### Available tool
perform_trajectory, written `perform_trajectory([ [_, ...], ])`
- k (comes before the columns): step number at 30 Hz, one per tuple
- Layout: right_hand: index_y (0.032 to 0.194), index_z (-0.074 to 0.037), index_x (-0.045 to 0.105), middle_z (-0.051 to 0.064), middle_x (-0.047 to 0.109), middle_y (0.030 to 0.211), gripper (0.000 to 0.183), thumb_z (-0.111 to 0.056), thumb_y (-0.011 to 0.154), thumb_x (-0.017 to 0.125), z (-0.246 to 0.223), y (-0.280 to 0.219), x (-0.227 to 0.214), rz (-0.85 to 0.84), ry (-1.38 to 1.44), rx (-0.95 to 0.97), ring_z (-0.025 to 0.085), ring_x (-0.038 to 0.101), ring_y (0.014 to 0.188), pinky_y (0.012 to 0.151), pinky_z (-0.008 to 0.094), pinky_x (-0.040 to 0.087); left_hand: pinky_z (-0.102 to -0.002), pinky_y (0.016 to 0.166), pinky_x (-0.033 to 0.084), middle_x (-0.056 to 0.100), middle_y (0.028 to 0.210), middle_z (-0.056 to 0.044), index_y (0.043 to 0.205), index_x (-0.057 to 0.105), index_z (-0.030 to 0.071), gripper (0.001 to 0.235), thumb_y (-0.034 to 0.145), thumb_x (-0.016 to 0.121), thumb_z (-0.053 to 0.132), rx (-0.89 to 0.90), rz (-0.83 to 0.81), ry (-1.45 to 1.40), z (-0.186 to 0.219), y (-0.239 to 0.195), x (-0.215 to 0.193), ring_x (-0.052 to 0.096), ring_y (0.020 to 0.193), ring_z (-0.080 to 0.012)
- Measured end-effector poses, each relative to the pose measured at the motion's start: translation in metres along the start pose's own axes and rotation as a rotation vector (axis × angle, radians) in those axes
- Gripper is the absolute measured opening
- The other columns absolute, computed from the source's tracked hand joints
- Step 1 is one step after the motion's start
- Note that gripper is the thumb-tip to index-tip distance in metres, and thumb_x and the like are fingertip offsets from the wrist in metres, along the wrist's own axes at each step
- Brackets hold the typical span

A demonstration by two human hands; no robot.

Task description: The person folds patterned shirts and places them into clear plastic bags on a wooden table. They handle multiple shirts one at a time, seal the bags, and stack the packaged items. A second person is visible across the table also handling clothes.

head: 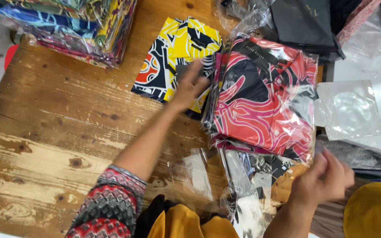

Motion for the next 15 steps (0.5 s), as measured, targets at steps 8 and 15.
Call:
perform_trajectory([
  [8, 0.111, -0.002, 0.074, 0.016, 0.069, 0.112, 0.059, -0.036, 0.064, 0.082, -0.121, -0.145, 0.071, -0.746, 0.499, -0.302, 0.037, 0.064, 0.097, 0.080, 0.047, 0.050, -0.072, 0.104, 0.034, 0.046, 0.149, -0.026, 0.144, 0.056, 0.006, 0.061, 0.092, 0.080, 0.028, -0.185, 0.000, 1.022, -0.030, -0.098, -0.127, 0.042, 0.133, -0.0525],
  [15, 0.087, -0.009, 0.069, 0.011, 0.068, 0.098, 0.010, -0.009, 0.077, 0.069, -0.134, -0.192, 0.085, -0.727, 0.450, -0.264, 0.031, 0.065, 0.095, 0.084, 0.043, 0.053, -0.044, 0.090, 0.053, 0.070, 0.110, -0.017, 0.117, 0.071, 0.008, 0.024, 0.096, 0.067, 0.017, -0.145, -0.165, 0.493, 0.044, -0.255, -0.049, 0.066, 0.103, -0.0383],
])
Point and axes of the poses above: each hand's wrist, its own y-axis towards the middle knuckle, its own x-axis out of the palm, z = x × y, the point moved 3 cm from there along y, towards the middle knuckle
